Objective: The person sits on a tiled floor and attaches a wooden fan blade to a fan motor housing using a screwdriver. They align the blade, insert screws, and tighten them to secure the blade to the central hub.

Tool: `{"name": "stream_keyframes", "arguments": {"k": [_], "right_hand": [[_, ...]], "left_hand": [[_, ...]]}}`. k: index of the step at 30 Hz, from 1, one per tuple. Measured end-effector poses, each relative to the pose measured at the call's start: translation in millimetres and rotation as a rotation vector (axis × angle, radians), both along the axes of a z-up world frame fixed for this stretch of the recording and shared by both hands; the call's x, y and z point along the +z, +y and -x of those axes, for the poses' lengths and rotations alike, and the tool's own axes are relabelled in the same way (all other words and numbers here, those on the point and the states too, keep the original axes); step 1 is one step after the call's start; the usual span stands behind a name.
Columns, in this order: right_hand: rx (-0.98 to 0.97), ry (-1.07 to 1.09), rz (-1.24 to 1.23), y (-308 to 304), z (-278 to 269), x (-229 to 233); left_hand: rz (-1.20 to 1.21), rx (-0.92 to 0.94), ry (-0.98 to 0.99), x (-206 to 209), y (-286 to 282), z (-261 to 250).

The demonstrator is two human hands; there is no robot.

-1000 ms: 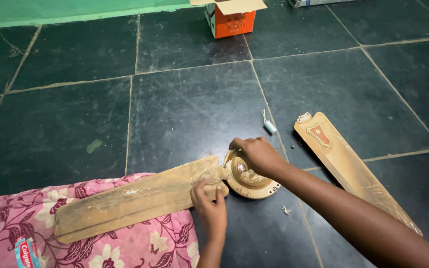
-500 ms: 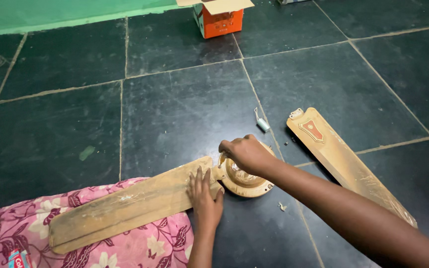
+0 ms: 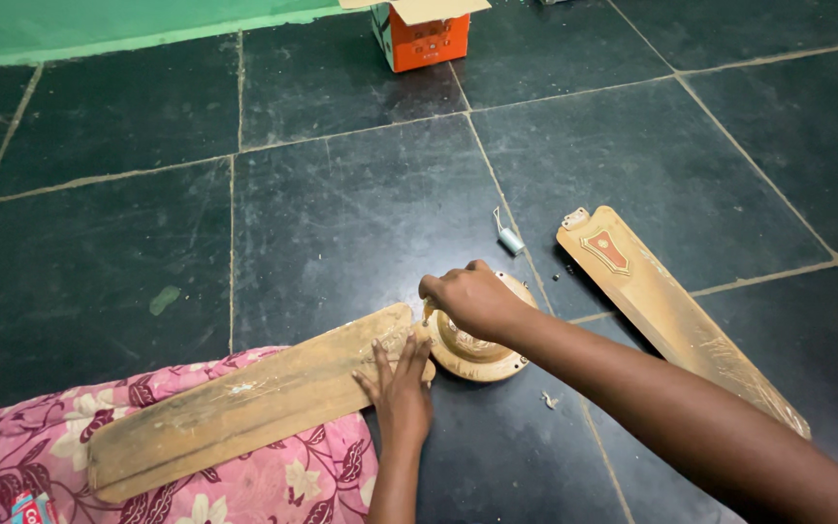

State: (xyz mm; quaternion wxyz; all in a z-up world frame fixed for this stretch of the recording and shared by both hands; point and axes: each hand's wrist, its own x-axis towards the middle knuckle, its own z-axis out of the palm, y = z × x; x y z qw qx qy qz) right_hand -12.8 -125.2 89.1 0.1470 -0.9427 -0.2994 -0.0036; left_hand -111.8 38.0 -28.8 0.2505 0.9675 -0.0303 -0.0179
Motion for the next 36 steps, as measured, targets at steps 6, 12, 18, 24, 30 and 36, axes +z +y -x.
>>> {"name": "stream_keyframes", "arguments": {"k": [6,12,18,24,30,36], "right_hand": [[-0.037,-0.016,0.034,3,-2,-1],[-0.043,-0.065,0.034,8,-8,-5],[0.017,-0.215,0.089,12,-4,-15],[0.0,-0.247,0.115,25,-5,-22],[-0.016,-0.258,0.064,29,0,-23],[-0.083,-0.246,0.004,24,1,-35]], "left_hand": [[-0.022,-0.007,0.051,10,3,-2],[0.032,0.009,0.058,-8,5,-1],[0.109,0.127,-0.344,-18,15,-4],[0.449,0.187,-0.442,35,15,-7],[0.436,0.185,-0.398,50,-16,-59],[0.417,0.308,-0.437,25,-27,-74]]}}
